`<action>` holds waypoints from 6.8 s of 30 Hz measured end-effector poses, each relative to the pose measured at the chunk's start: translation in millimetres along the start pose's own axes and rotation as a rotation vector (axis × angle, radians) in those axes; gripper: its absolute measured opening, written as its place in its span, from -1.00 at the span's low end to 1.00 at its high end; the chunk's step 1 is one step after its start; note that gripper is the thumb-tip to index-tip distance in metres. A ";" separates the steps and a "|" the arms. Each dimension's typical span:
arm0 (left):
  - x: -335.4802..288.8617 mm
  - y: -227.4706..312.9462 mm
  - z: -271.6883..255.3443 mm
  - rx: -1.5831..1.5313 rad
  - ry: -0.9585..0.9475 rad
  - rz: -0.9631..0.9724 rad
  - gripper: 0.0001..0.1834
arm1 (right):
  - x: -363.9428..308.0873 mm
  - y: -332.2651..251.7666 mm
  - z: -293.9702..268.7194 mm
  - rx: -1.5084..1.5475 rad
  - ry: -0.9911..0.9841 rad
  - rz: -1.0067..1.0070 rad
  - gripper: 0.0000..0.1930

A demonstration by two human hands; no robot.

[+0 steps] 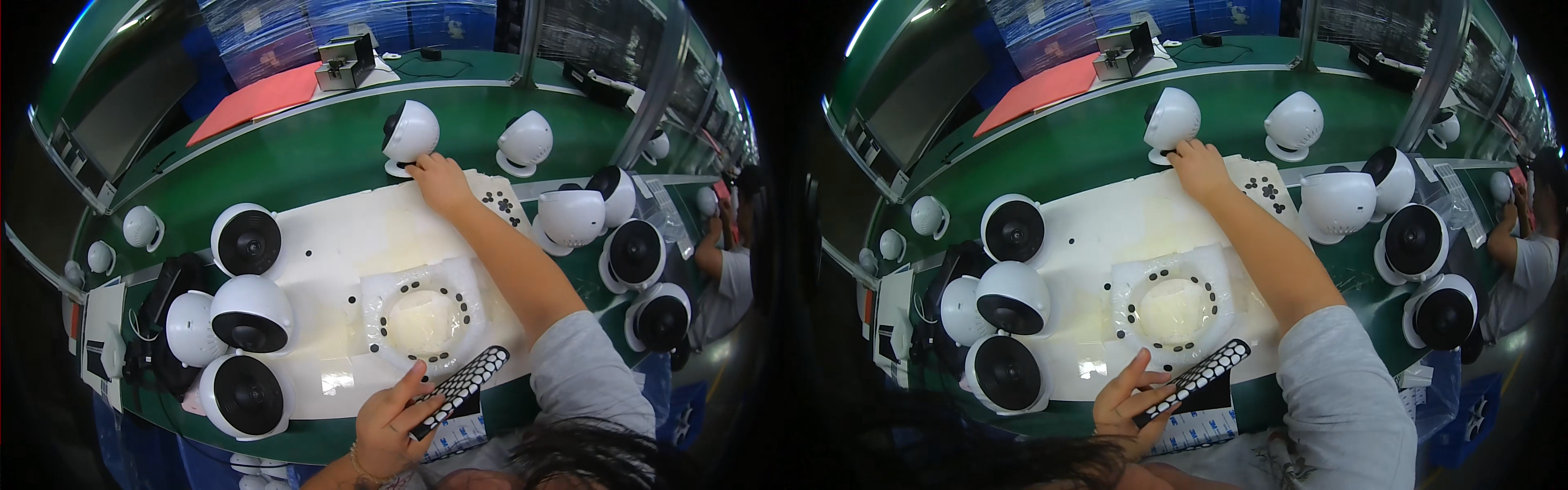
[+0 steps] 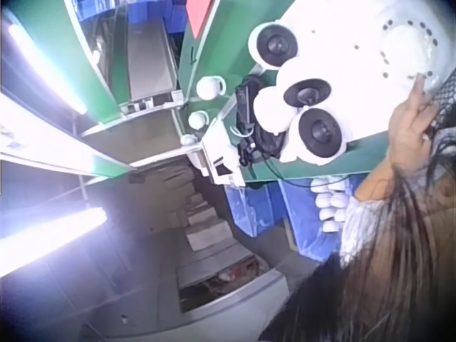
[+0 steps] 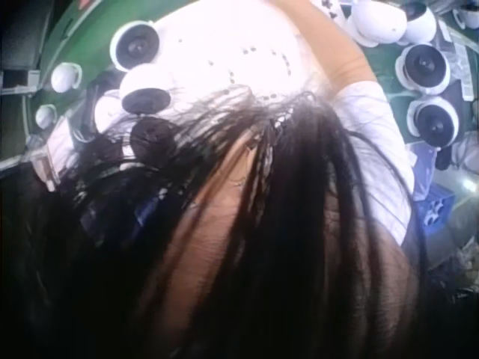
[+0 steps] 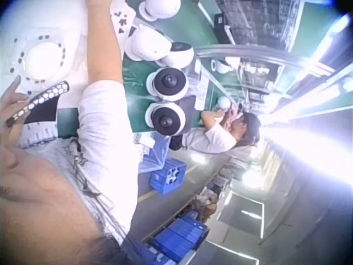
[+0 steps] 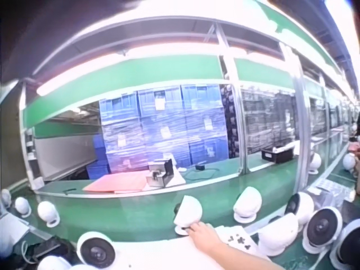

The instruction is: The person is assembling white dome security cameras on a green workbench. They repeatedly pick up small black circular components from a sheet and place them into the holes on the bottom of the camera units. The person handles the cameras one by one, placing the components and then moving the finished units to the side.

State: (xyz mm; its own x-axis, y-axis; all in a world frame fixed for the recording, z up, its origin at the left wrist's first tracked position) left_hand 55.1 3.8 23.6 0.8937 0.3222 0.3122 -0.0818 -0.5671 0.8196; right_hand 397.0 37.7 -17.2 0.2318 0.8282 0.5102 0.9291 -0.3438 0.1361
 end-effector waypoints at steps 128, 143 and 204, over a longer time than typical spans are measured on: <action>10.4 21.1 -2.1 0.468 0.157 0.120 -0.80 | -79.1 -92.4 -183.5 0.958 0.100 -0.153 -0.91; 4.9 15.1 -1.6 0.379 0.128 0.090 -0.81 | -80.4 -97.8 -178.8 0.905 0.086 -0.170 -0.93; 7.4 13.2 1.9 0.318 0.193 0.123 -0.83 | -104.3 -152.0 -198.9 1.180 0.104 -0.224 -0.59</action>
State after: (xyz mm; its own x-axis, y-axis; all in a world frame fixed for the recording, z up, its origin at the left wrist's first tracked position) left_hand 61.5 -2.7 35.8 0.7838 0.3565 0.5085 -0.0154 -0.8074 0.5898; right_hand 174.3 -84.4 77.8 0.0576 0.7598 0.6476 0.6496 0.4641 -0.6022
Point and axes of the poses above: each hand's wrist, its own x-axis towards the middle knuckle, its own z-axis out of the palm, y = z × x, the point moved 6 cm from there along x, towards the middle knuckle, and after that the axes turned 14 degrees about -z, right-handed, at the moved point
